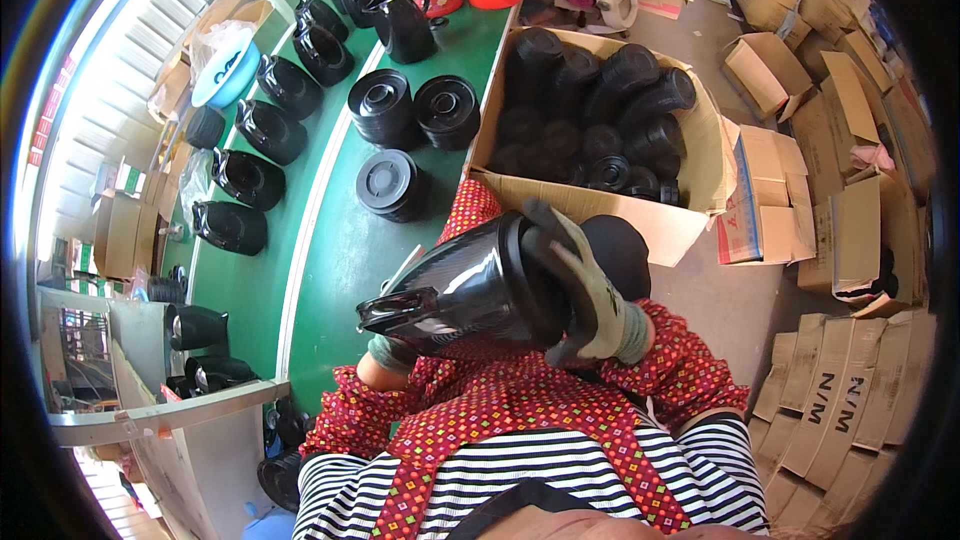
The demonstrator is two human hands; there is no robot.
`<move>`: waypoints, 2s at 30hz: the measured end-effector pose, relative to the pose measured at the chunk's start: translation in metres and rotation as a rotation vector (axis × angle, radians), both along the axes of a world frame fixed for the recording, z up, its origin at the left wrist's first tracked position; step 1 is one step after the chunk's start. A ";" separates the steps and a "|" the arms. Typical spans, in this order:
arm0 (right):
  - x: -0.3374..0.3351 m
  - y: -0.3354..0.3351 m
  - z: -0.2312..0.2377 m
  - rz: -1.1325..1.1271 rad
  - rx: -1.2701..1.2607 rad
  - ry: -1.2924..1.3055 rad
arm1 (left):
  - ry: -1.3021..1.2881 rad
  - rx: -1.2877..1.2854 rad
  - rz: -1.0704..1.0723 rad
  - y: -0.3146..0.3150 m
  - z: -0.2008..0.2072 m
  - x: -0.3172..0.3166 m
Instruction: The person assembles black kettles by picking up a kettle body, inserting a metal rod into the base, and screwing on a lid. The person handles the kettles one at a time, placing completed units on a green table and retrieving new parts from a cardboard box.
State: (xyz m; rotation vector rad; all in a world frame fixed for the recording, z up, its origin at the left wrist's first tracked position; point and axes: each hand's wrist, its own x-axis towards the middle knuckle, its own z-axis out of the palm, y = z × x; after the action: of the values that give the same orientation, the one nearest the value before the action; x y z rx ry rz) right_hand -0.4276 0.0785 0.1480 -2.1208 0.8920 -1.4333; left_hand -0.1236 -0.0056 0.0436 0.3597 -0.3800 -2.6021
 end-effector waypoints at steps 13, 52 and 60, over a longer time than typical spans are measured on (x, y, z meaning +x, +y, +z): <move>0.024 -0.011 0.005 0.018 -0.011 -0.308 | -0.375 -0.210 0.208 0.009 -0.056 0.035; 0.034 0.011 0.041 -0.115 0.315 0.611 | -0.782 -2.165 0.079 0.001 0.145 -0.037; 0.005 0.000 0.064 0.167 0.687 -0.144 | -0.770 -2.138 0.231 0.011 0.157 -0.034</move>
State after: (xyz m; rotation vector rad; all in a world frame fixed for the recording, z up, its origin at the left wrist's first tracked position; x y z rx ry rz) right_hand -0.4224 0.0789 0.2121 -1.5172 0.9505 -0.9860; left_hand -0.1571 0.0057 0.2005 0.4167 -2.5214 -0.5833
